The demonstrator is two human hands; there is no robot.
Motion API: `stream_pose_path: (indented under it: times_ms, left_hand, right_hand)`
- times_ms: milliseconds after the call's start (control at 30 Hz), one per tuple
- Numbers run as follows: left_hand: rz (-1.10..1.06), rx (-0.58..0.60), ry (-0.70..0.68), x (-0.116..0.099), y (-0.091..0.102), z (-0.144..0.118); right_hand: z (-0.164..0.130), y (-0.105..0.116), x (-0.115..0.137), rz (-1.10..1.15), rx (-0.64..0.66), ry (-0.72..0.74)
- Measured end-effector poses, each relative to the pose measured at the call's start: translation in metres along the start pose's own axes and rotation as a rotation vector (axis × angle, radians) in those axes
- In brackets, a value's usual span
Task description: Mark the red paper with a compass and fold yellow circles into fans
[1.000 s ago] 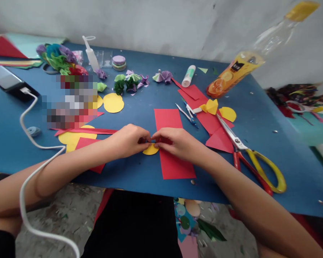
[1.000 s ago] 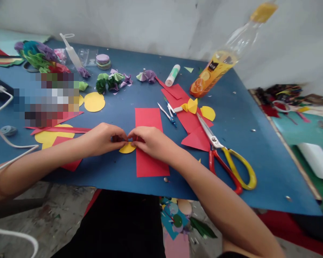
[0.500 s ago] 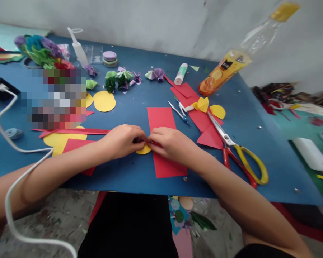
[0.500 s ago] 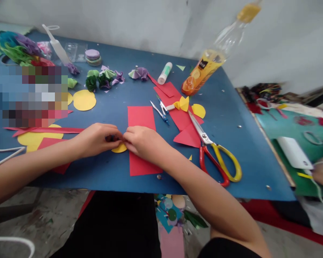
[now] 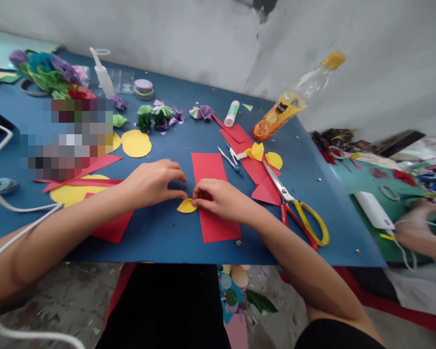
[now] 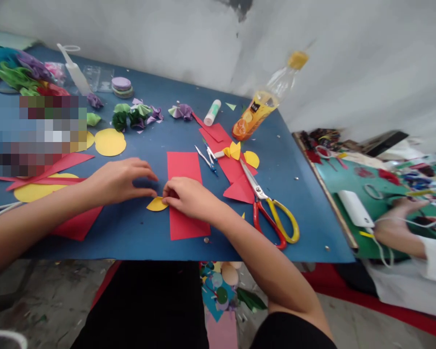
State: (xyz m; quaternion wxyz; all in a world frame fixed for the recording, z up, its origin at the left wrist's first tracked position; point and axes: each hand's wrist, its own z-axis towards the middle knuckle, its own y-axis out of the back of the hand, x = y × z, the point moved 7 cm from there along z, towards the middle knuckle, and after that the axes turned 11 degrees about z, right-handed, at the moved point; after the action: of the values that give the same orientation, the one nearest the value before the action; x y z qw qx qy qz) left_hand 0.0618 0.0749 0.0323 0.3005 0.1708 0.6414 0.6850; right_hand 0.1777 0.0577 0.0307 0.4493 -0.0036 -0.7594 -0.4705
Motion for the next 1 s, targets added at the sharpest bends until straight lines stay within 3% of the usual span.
stream_pose_path:
  times_ms: [67,133,200,300,367,500,667,833,967,1000]
  left_hand:
    - [0.125,-0.161,0.118,0.025,0.012,0.002]
    - [0.242,-0.194,0.337,0.057,0.016,0.002]
    - [0.27,-0.135,0.524,0.084,0.014,-0.002]
    - [0.111,-0.04,0.61,0.102,0.007,-0.005]
    - [0.055,-0.038,0.597,0.104,0.008,-0.005]
    - [-0.001,-0.056,0.571,0.102,0.015,-0.006]
    - [-0.129,-0.123,0.538,0.097,0.022,-0.007]
    - [-0.358,-0.206,0.452,0.076,0.028,-0.003]
    - [-0.635,-0.288,0.352,0.049,0.029,0.001]
    - [-0.757,-0.308,0.344,0.044,0.028,0.001]
  right_hand:
    - [-0.002,0.014,0.001,0.042,-0.006,-0.031]
    - [-0.006,0.045,-0.009,0.09,-0.104,-0.098]
    - [-0.017,0.093,-0.032,0.107,-0.372,-0.199]
    - [-0.056,0.168,-0.078,0.003,-1.008,-0.406]
    - [-0.068,0.185,-0.104,0.009,-1.078,-0.474]
    - [-0.083,0.185,-0.133,-0.008,-1.086,-0.563]
    - [-0.084,0.174,-0.131,-0.18,-1.023,-0.578]
    - [-0.068,0.165,-0.078,-0.318,-1.079,-0.31]
    - [-0.035,0.124,-0.029,-0.253,-0.964,-0.13]
    - [-0.023,0.107,-0.021,-0.135,-0.852,-0.06]
